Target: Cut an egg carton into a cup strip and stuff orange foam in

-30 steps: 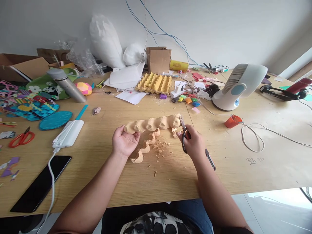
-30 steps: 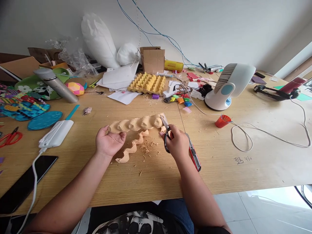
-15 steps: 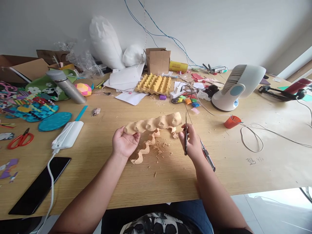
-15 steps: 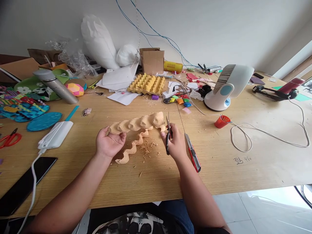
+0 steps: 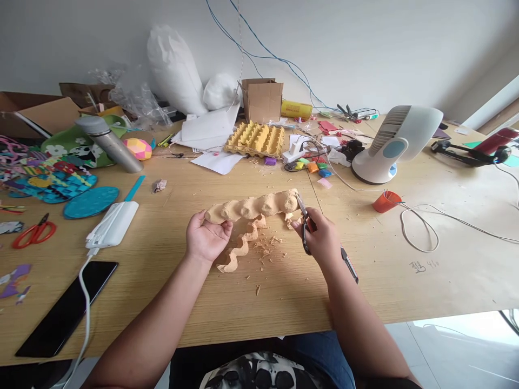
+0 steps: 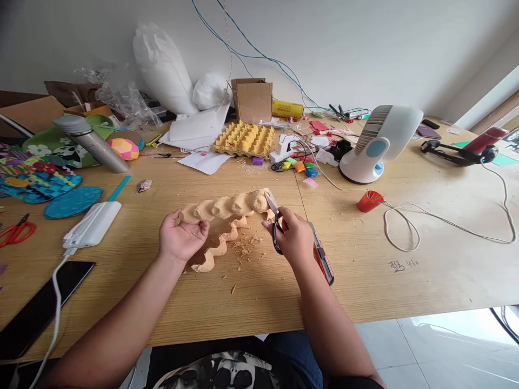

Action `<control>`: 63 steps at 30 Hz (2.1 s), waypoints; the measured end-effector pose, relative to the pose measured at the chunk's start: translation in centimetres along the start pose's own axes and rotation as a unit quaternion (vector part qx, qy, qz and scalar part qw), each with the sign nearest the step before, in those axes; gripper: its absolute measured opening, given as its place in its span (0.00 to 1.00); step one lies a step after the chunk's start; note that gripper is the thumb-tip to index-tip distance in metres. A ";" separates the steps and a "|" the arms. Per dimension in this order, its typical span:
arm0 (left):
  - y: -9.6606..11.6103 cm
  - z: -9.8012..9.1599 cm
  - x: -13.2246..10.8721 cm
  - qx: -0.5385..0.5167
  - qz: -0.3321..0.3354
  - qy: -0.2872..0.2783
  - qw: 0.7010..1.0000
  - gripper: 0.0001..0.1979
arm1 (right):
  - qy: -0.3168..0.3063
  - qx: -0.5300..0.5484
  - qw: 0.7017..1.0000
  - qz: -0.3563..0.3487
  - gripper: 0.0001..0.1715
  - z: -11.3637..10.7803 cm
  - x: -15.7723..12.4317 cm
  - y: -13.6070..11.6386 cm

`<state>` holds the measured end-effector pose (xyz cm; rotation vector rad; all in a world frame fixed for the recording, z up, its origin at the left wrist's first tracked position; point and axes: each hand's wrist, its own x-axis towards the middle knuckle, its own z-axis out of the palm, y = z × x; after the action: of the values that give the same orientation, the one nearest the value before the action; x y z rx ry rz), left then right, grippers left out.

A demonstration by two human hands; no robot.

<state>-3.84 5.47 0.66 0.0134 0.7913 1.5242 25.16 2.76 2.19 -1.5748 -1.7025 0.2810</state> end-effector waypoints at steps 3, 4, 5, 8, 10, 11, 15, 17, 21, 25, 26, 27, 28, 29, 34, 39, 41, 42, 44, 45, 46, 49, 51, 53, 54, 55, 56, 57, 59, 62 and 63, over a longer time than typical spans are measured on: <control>0.1 0.0 0.0 -0.001 -0.004 0.002 1.000 0.11 | 0.002 0.020 1.000 0.006 0.17 -0.1 0.0 0.1; 0.1 0.0 0.0 -0.001 -0.004 0.002 1.000 0.11 | 0.002 0.029 1.000 0.012 0.17 -0.1 0.0 0.1; 0.1 0.0 0.0 -0.001 -0.003 0.002 1.000 0.11 | 0.000 0.041 0.999 0.021 0.17 -0.1 0.0 0.2; 0.0 0.0 -0.1 0.000 -0.003 -0.002 1.000 0.11 | -0.018 0.104 0.993 0.058 0.17 0.0 0.0 0.3; 0.0 0.0 -0.1 0.000 -0.004 -0.004 1.000 0.11 | -0.037 0.156 0.984 0.073 0.18 0.1 0.0 0.2; 0.0 0.0 -0.1 -0.001 -0.005 -0.004 1.000 0.11 | -0.043 0.175 0.981 0.073 0.18 0.1 0.0 0.2; -0.2 0.1 -0.2 -0.005 -0.010 -0.006 1.000 0.11 | -0.053 0.264 0.961 0.064 0.21 0.8 -0.1 -0.2; -0.3 0.2 -0.5 -0.004 -0.013 -0.015 1.000 0.10 | -0.066 0.353 0.930 0.074 0.24 1.5 -0.1 -0.3; -0.5 0.3 -1.0 0.010 -0.018 -0.042 0.999 0.07 | -0.035 0.475 0.871 0.118 0.27 2.2 0.3 -0.2; -0.7 0.2 -1.0 0.024 -0.022 -0.047 0.998 0.07 | 0.005 0.516 0.847 0.125 0.23 1.7 0.9 0.1; -0.7 0.2 -1.0 0.027 -0.023 -0.047 0.998 0.07 | 0.008 0.525 0.841 0.130 0.23 1.5 1.0 0.2; -0.8 0.2 -1.0 0.028 -0.024 -0.048 0.998 0.07 | 0.010 0.532 0.836 0.135 0.24 1.4 1.0 0.3; -0.8 0.2 -0.9 0.030 -0.025 -0.048 0.998 0.07 | 0.010 0.538 0.832 0.138 0.24 1.4 1.0 0.3; -0.8 0.2 -0.9 0.030 -0.025 -0.047 0.998 0.07 | 0.008 0.539 0.831 0.137 0.25 1.4 1.0 0.3; -0.8 0.3 -0.8 0.025 -0.028 -0.037 0.999 0.09 | -0.003 0.527 0.841 0.124 0.22 1.2 0.8 0.0; -0.7 0.3 -0.7 0.018 -0.042 -0.022 0.999 0.09 | -0.009 0.547 0.828 0.120 0.24 0.6 0.6 -0.4; -0.7 0.2 -0.7 0.013 -0.044 -0.015 0.999 0.09 | -0.004 0.528 0.843 0.108 0.23 0.7 0.6 -0.2; -0.7 0.3 -0.7 0.012 -0.045 -0.012 0.999 0.09 | 0.001 0.508 0.855 0.106 0.22 0.8 0.6 -0.1; -0.7 0.3 -0.7 0.012 -0.045 -0.008 0.999 0.09 | 0.009 0.451 0.886 0.106 0.20 1.1 0.6 0.0; -0.7 0.3 -0.7 0.013 -0.045 -0.006 0.999 0.09 | 0.010 0.414 0.904 0.105 0.20 1.2 0.5 0.0; -0.7 0.3 -0.7 0.013 -0.044 -0.004 0.999 0.10 | 0.008 0.374 0.922 0.102 0.20 1.2 0.4 0.0; -0.6 0.3 -0.6 0.012 -0.044 -0.004 0.999 0.11 | -0.002 0.255 0.964 0.072 0.20 1.0 0.0 -0.3; -0.6 0.2 -0.6 0.011 -0.044 -0.007 0.999 0.12 | -0.006 0.190 0.981 0.047 0.20 0.7 -0.2 -0.5; -0.6 0.2 -0.5 0.010 -0.043 -0.008 0.999 0.12 | -0.007 0.136 0.990 0.028 0.21 0.5 -0.3 -0.4; -0.5 0.2 -0.5 0.009 -0.043 -0.007 0.999 0.12 | -0.004 0.112 0.993 0.019 0.21 0.5 -0.3 -0.3; -0.5 0.2 -0.5 0.009 -0.042 -0.005 0.999 0.11 | -0.001 0.092 0.996 0.009 0.21 0.5 -0.3 -0.2; -0.4 0.2 -0.5 0.010 -0.041 -0.003 0.999 0.11 | 0.001 0.074 0.997 -0.001 0.21 0.5 -0.2 0.0; -0.4 0.3 -0.5 0.011 -0.041 -0.001 0.999 0.10 | 0.003 0.059 0.998 -0.011 0.21 0.5 -0.2 0.1; -0.3 0.3 -0.4 0.013 -0.039 0.002 0.999 0.10 | 0.000 0.038 0.999 -0.027 0.20 0.4 0.0 0.4; -0.2 0.4 -0.4 0.011 -0.038 0.005 0.999 0.11 | -0.007 0.021 0.999 -0.031 0.17 0.3 0.1 0.5; -0.1 0.4 -0.3 0.010 -0.038 0.006 0.999 0.11 | -0.007 0.018 0.999 -0.029 0.17 0.2 0.1 0.5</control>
<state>-3.49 5.33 1.04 -0.0109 0.8079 1.4454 25.38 3.04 1.83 -1.4984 -1.7403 0.2931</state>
